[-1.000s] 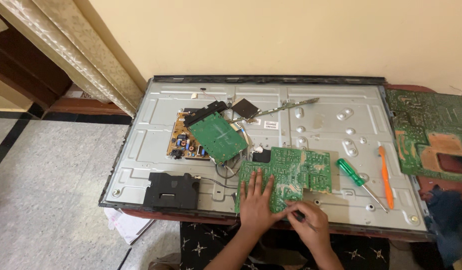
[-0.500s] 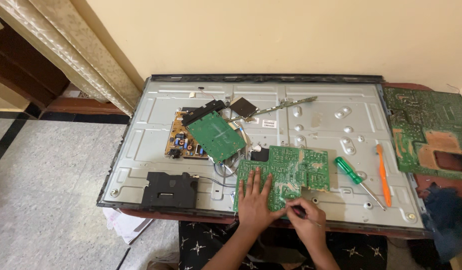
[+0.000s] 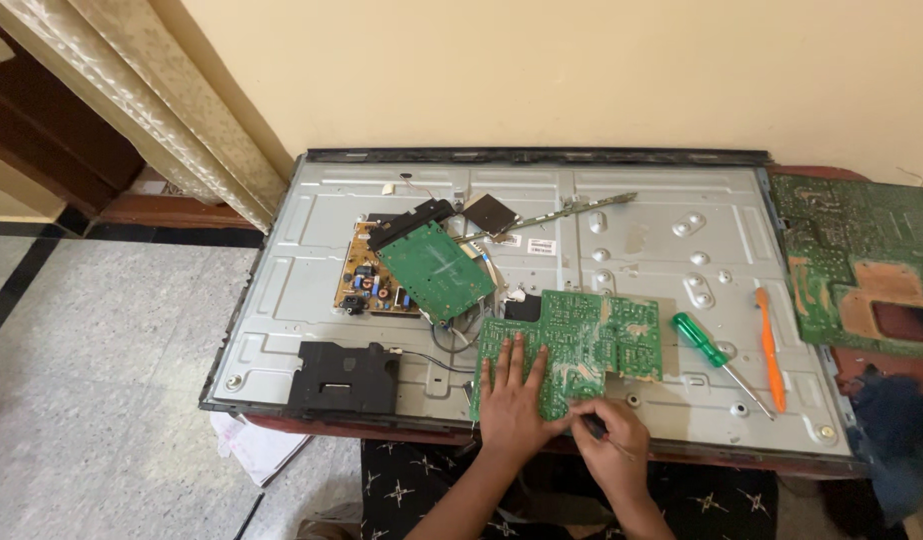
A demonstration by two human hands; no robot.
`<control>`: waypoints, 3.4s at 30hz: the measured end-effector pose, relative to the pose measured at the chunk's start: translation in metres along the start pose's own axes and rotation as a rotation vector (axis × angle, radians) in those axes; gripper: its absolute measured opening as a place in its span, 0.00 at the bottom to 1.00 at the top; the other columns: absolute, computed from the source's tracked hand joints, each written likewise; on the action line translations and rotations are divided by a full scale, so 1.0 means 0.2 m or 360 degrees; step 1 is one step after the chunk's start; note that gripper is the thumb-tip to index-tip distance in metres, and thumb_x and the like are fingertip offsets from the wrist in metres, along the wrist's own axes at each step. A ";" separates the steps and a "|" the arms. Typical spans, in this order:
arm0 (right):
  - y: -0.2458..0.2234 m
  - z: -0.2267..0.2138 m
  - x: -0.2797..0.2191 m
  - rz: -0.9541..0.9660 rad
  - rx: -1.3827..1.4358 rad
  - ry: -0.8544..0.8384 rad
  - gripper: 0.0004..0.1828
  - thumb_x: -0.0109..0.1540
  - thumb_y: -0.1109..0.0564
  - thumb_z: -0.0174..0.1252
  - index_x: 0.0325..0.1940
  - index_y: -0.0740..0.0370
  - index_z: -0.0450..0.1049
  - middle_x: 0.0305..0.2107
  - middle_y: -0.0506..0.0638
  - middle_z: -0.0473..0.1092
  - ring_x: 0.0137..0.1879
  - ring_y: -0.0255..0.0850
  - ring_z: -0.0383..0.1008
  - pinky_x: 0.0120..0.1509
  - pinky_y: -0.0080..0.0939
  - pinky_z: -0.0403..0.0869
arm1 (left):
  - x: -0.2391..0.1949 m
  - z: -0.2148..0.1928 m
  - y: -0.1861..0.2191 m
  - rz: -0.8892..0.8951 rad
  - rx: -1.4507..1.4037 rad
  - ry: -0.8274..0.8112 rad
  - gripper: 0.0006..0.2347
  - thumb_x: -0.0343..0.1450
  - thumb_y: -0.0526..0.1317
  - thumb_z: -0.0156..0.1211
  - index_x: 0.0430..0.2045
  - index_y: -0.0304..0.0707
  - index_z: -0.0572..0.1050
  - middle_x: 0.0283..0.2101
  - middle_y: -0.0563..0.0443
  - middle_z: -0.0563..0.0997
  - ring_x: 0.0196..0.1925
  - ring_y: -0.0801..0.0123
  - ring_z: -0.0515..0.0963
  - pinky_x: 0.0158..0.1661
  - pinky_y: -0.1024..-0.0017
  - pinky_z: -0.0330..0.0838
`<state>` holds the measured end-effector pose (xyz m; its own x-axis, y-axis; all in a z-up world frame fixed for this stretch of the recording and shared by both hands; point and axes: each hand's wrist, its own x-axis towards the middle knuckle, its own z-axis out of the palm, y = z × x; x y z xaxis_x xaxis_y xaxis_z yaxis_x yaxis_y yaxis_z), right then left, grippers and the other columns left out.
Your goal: The person scrapes a green circuit board with a small metal tool to remove residue. They repeatedly scrape different areas of the board and occasionally wipe the tool on a cloth.
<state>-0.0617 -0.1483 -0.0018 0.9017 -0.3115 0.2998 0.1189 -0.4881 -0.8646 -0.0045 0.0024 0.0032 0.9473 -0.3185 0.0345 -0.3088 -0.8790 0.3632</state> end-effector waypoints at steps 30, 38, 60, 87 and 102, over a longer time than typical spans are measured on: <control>0.09 -0.07 0.05 0.0155 0.0152 -0.0168 0.03 0.57 0.66 0.65 0.35 0.68 0.79 0.36 0.54 0.83 0.44 0.37 0.85 0.47 0.34 0.79 | -0.01 0.01 0.00 0.0029 -0.0017 0.0114 0.50 0.57 0.74 0.64 0.70 0.44 0.59 0.76 0.36 0.49 0.77 0.48 0.47 0.69 0.41 0.41; 0.09 -0.08 0.04 -0.0173 -0.0044 -0.0219 0.06 0.57 0.67 0.65 0.35 0.60 0.79 0.36 0.50 0.82 0.44 0.37 0.84 0.48 0.33 0.81 | 0.01 0.03 -0.01 0.0046 0.0092 0.0113 0.51 0.55 0.76 0.61 0.71 0.48 0.56 0.78 0.37 0.48 0.77 0.49 0.46 0.68 0.43 0.40; 0.95 -0.85 0.54 0.0782 -0.0852 0.0358 0.16 0.63 0.49 0.63 0.49 0.60 0.80 0.36 0.57 0.77 0.42 0.53 0.77 0.48 0.53 0.73 | 0.01 -0.03 0.01 0.0010 0.0146 0.0002 0.51 0.56 0.78 0.57 0.71 0.48 0.56 0.76 0.36 0.48 0.78 0.50 0.45 0.70 0.44 0.38; 0.32 -0.39 0.27 0.0733 -0.0986 -0.0132 0.19 0.65 0.39 0.55 0.60 0.31 0.78 0.38 0.45 0.82 0.36 0.41 0.83 0.42 0.43 0.81 | 0.01 -0.06 0.02 -0.0111 0.0101 -0.0072 0.61 0.53 0.78 0.61 0.71 0.32 0.43 0.77 0.42 0.47 0.78 0.56 0.44 0.71 0.48 0.38; 0.77 -0.88 0.44 0.0312 -0.1721 0.0449 0.22 0.65 0.45 0.60 0.65 0.36 0.79 0.33 0.55 0.78 0.37 0.54 0.79 0.41 0.54 0.76 | 0.00 -0.01 0.01 -0.0062 0.0095 0.0026 0.59 0.55 0.79 0.59 0.72 0.33 0.46 0.76 0.39 0.48 0.78 0.53 0.45 0.71 0.46 0.38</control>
<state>-0.0374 -0.3941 -0.0380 0.7231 -0.5659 0.3961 -0.5590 -0.8162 -0.1457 -0.0039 0.0019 0.0056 0.9598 -0.2784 0.0367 -0.2759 -0.9103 0.3085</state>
